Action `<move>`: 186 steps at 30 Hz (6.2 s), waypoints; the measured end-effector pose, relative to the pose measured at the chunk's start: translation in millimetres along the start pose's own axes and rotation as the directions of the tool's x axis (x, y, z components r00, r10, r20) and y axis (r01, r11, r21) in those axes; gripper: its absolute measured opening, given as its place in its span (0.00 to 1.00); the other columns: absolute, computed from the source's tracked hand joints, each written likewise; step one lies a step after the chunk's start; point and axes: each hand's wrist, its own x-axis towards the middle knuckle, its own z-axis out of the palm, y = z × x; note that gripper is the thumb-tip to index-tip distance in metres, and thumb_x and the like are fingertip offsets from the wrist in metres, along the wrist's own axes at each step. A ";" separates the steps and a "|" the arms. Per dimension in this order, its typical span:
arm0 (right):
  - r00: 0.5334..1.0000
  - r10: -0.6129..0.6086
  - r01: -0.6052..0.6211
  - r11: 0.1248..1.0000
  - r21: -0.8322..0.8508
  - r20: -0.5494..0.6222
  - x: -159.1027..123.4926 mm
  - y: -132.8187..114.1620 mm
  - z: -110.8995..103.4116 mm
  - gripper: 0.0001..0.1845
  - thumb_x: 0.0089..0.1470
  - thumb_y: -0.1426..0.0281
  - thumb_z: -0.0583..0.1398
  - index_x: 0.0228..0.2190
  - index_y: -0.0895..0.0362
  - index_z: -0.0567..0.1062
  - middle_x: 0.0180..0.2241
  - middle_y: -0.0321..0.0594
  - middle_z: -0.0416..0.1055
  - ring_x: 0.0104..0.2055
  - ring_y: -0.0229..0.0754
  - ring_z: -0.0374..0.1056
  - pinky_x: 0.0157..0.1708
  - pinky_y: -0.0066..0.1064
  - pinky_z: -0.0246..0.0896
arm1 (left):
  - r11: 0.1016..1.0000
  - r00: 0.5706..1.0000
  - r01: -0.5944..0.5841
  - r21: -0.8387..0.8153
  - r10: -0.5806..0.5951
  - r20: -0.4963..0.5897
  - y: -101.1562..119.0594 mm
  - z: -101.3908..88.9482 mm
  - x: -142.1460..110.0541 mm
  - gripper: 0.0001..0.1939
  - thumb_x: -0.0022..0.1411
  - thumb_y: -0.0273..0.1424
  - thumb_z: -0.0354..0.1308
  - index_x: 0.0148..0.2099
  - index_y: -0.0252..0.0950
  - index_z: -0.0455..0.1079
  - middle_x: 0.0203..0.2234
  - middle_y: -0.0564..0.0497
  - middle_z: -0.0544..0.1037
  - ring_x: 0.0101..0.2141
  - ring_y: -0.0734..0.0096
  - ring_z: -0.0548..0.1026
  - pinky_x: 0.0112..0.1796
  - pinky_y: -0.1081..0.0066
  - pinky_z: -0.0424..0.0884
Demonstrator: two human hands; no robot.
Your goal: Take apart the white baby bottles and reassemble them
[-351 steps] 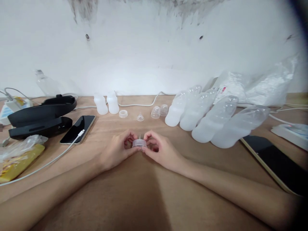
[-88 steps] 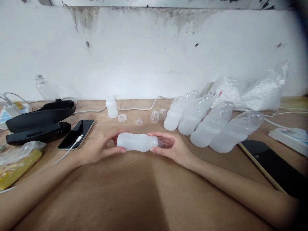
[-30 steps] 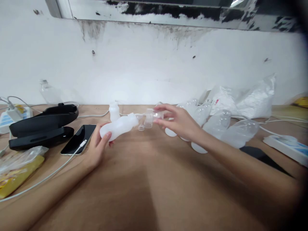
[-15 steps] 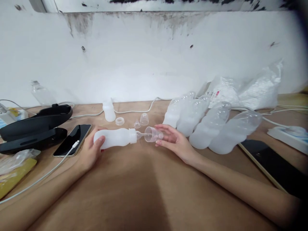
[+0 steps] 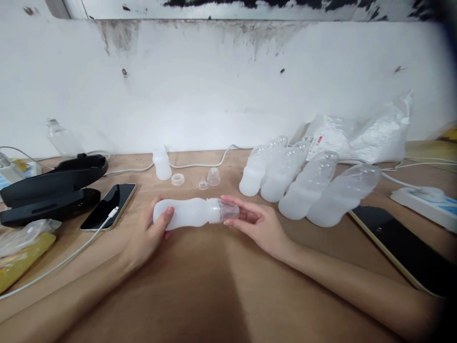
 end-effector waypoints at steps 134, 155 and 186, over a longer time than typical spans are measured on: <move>0.692 -0.558 0.719 0.481 -0.501 0.458 19.7 -10.6 17.2 0.10 0.55 0.78 0.50 0.37 0.62 0.69 0.31 0.44 0.70 0.35 0.40 0.64 0.34 0.32 0.64 | 0.869 0.967 0.063 -0.490 0.068 0.245 -11.2 34.0 13.8 0.17 0.51 0.24 0.61 0.38 0.37 0.55 0.41 0.50 0.72 0.44 0.67 0.71 0.48 0.61 0.65; 0.934 0.200 -0.220 0.975 0.037 0.297 21.2 -9.2 26.2 0.16 0.53 0.65 0.54 0.41 0.61 0.70 0.32 0.43 0.72 0.22 0.33 0.67 0.16 0.23 0.63 | 0.956 0.940 -0.294 0.017 0.286 0.189 -5.4 27.1 11.4 0.19 0.52 0.33 0.61 0.44 0.37 0.58 0.47 0.46 0.65 0.44 0.66 0.66 0.41 0.67 0.62; 0.978 0.020 0.018 0.983 -0.182 0.208 14.0 -5.9 30.5 0.08 0.47 0.73 0.56 0.32 0.55 0.61 0.29 0.36 0.67 0.27 0.35 0.66 0.24 0.27 0.66 | 0.998 0.966 -0.047 0.031 0.038 0.256 -2.6 20.6 24.2 0.12 0.52 0.37 0.58 0.32 0.35 0.60 0.25 0.53 0.73 0.24 0.76 0.69 0.23 0.77 0.62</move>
